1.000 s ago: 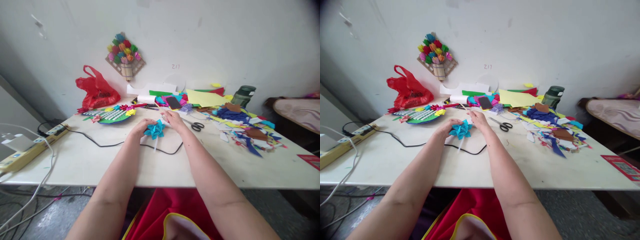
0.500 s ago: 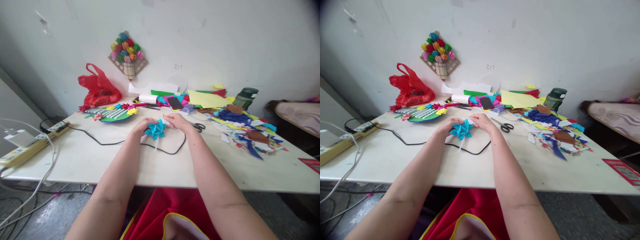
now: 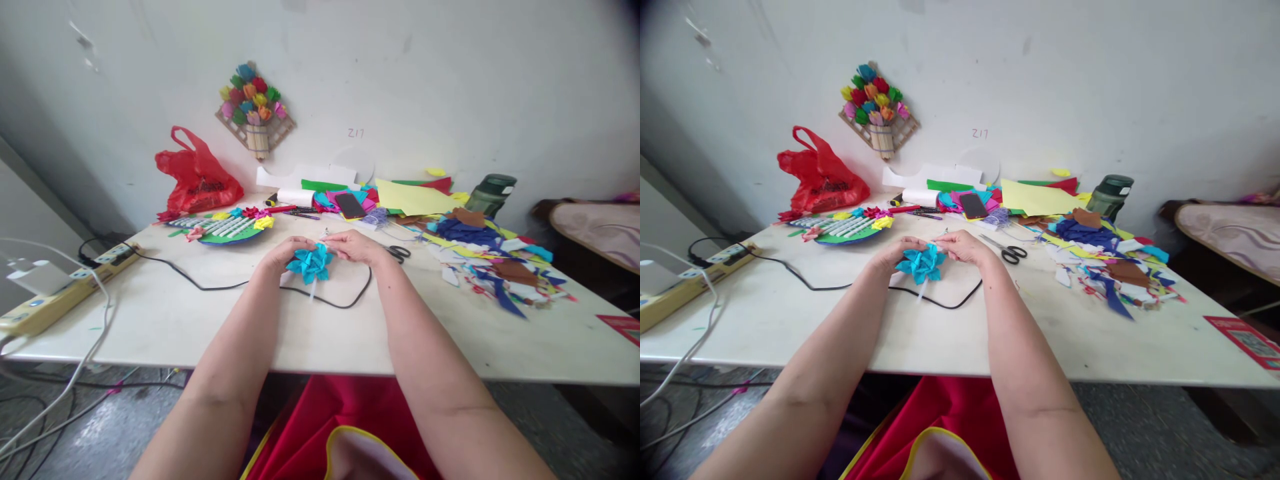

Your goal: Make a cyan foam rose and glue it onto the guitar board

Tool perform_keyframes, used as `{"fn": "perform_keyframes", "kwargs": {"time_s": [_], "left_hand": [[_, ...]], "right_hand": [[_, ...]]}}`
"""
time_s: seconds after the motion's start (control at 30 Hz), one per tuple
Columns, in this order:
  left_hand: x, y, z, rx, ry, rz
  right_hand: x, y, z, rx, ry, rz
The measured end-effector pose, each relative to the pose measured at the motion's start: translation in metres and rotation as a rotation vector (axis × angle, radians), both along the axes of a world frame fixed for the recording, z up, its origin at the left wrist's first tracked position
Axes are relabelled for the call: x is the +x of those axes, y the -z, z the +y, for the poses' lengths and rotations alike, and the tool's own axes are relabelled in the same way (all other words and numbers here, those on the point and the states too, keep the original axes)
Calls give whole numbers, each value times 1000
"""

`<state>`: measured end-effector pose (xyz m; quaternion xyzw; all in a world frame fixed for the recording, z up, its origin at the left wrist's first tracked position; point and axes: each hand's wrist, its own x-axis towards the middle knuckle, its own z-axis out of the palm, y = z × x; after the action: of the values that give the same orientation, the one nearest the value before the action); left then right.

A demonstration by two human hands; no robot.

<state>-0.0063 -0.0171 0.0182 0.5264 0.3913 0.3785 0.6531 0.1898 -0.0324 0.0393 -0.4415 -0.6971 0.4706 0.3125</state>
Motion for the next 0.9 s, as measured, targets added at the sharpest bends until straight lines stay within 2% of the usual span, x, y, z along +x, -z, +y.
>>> {"fn": "perform_keyframes", "kwargs": {"time_s": [0.4, 0.63, 0.9], "left_hand": [[0, 5, 5, 29, 93, -8], [-2, 5, 5, 47, 150, -57], [0, 3, 5, 39, 82, -57]], "right_hand": [[0, -3, -4, -48, 4, -11], [0, 0, -2, 2, -3, -13], [-3, 4, 3, 106, -49, 1]]}}
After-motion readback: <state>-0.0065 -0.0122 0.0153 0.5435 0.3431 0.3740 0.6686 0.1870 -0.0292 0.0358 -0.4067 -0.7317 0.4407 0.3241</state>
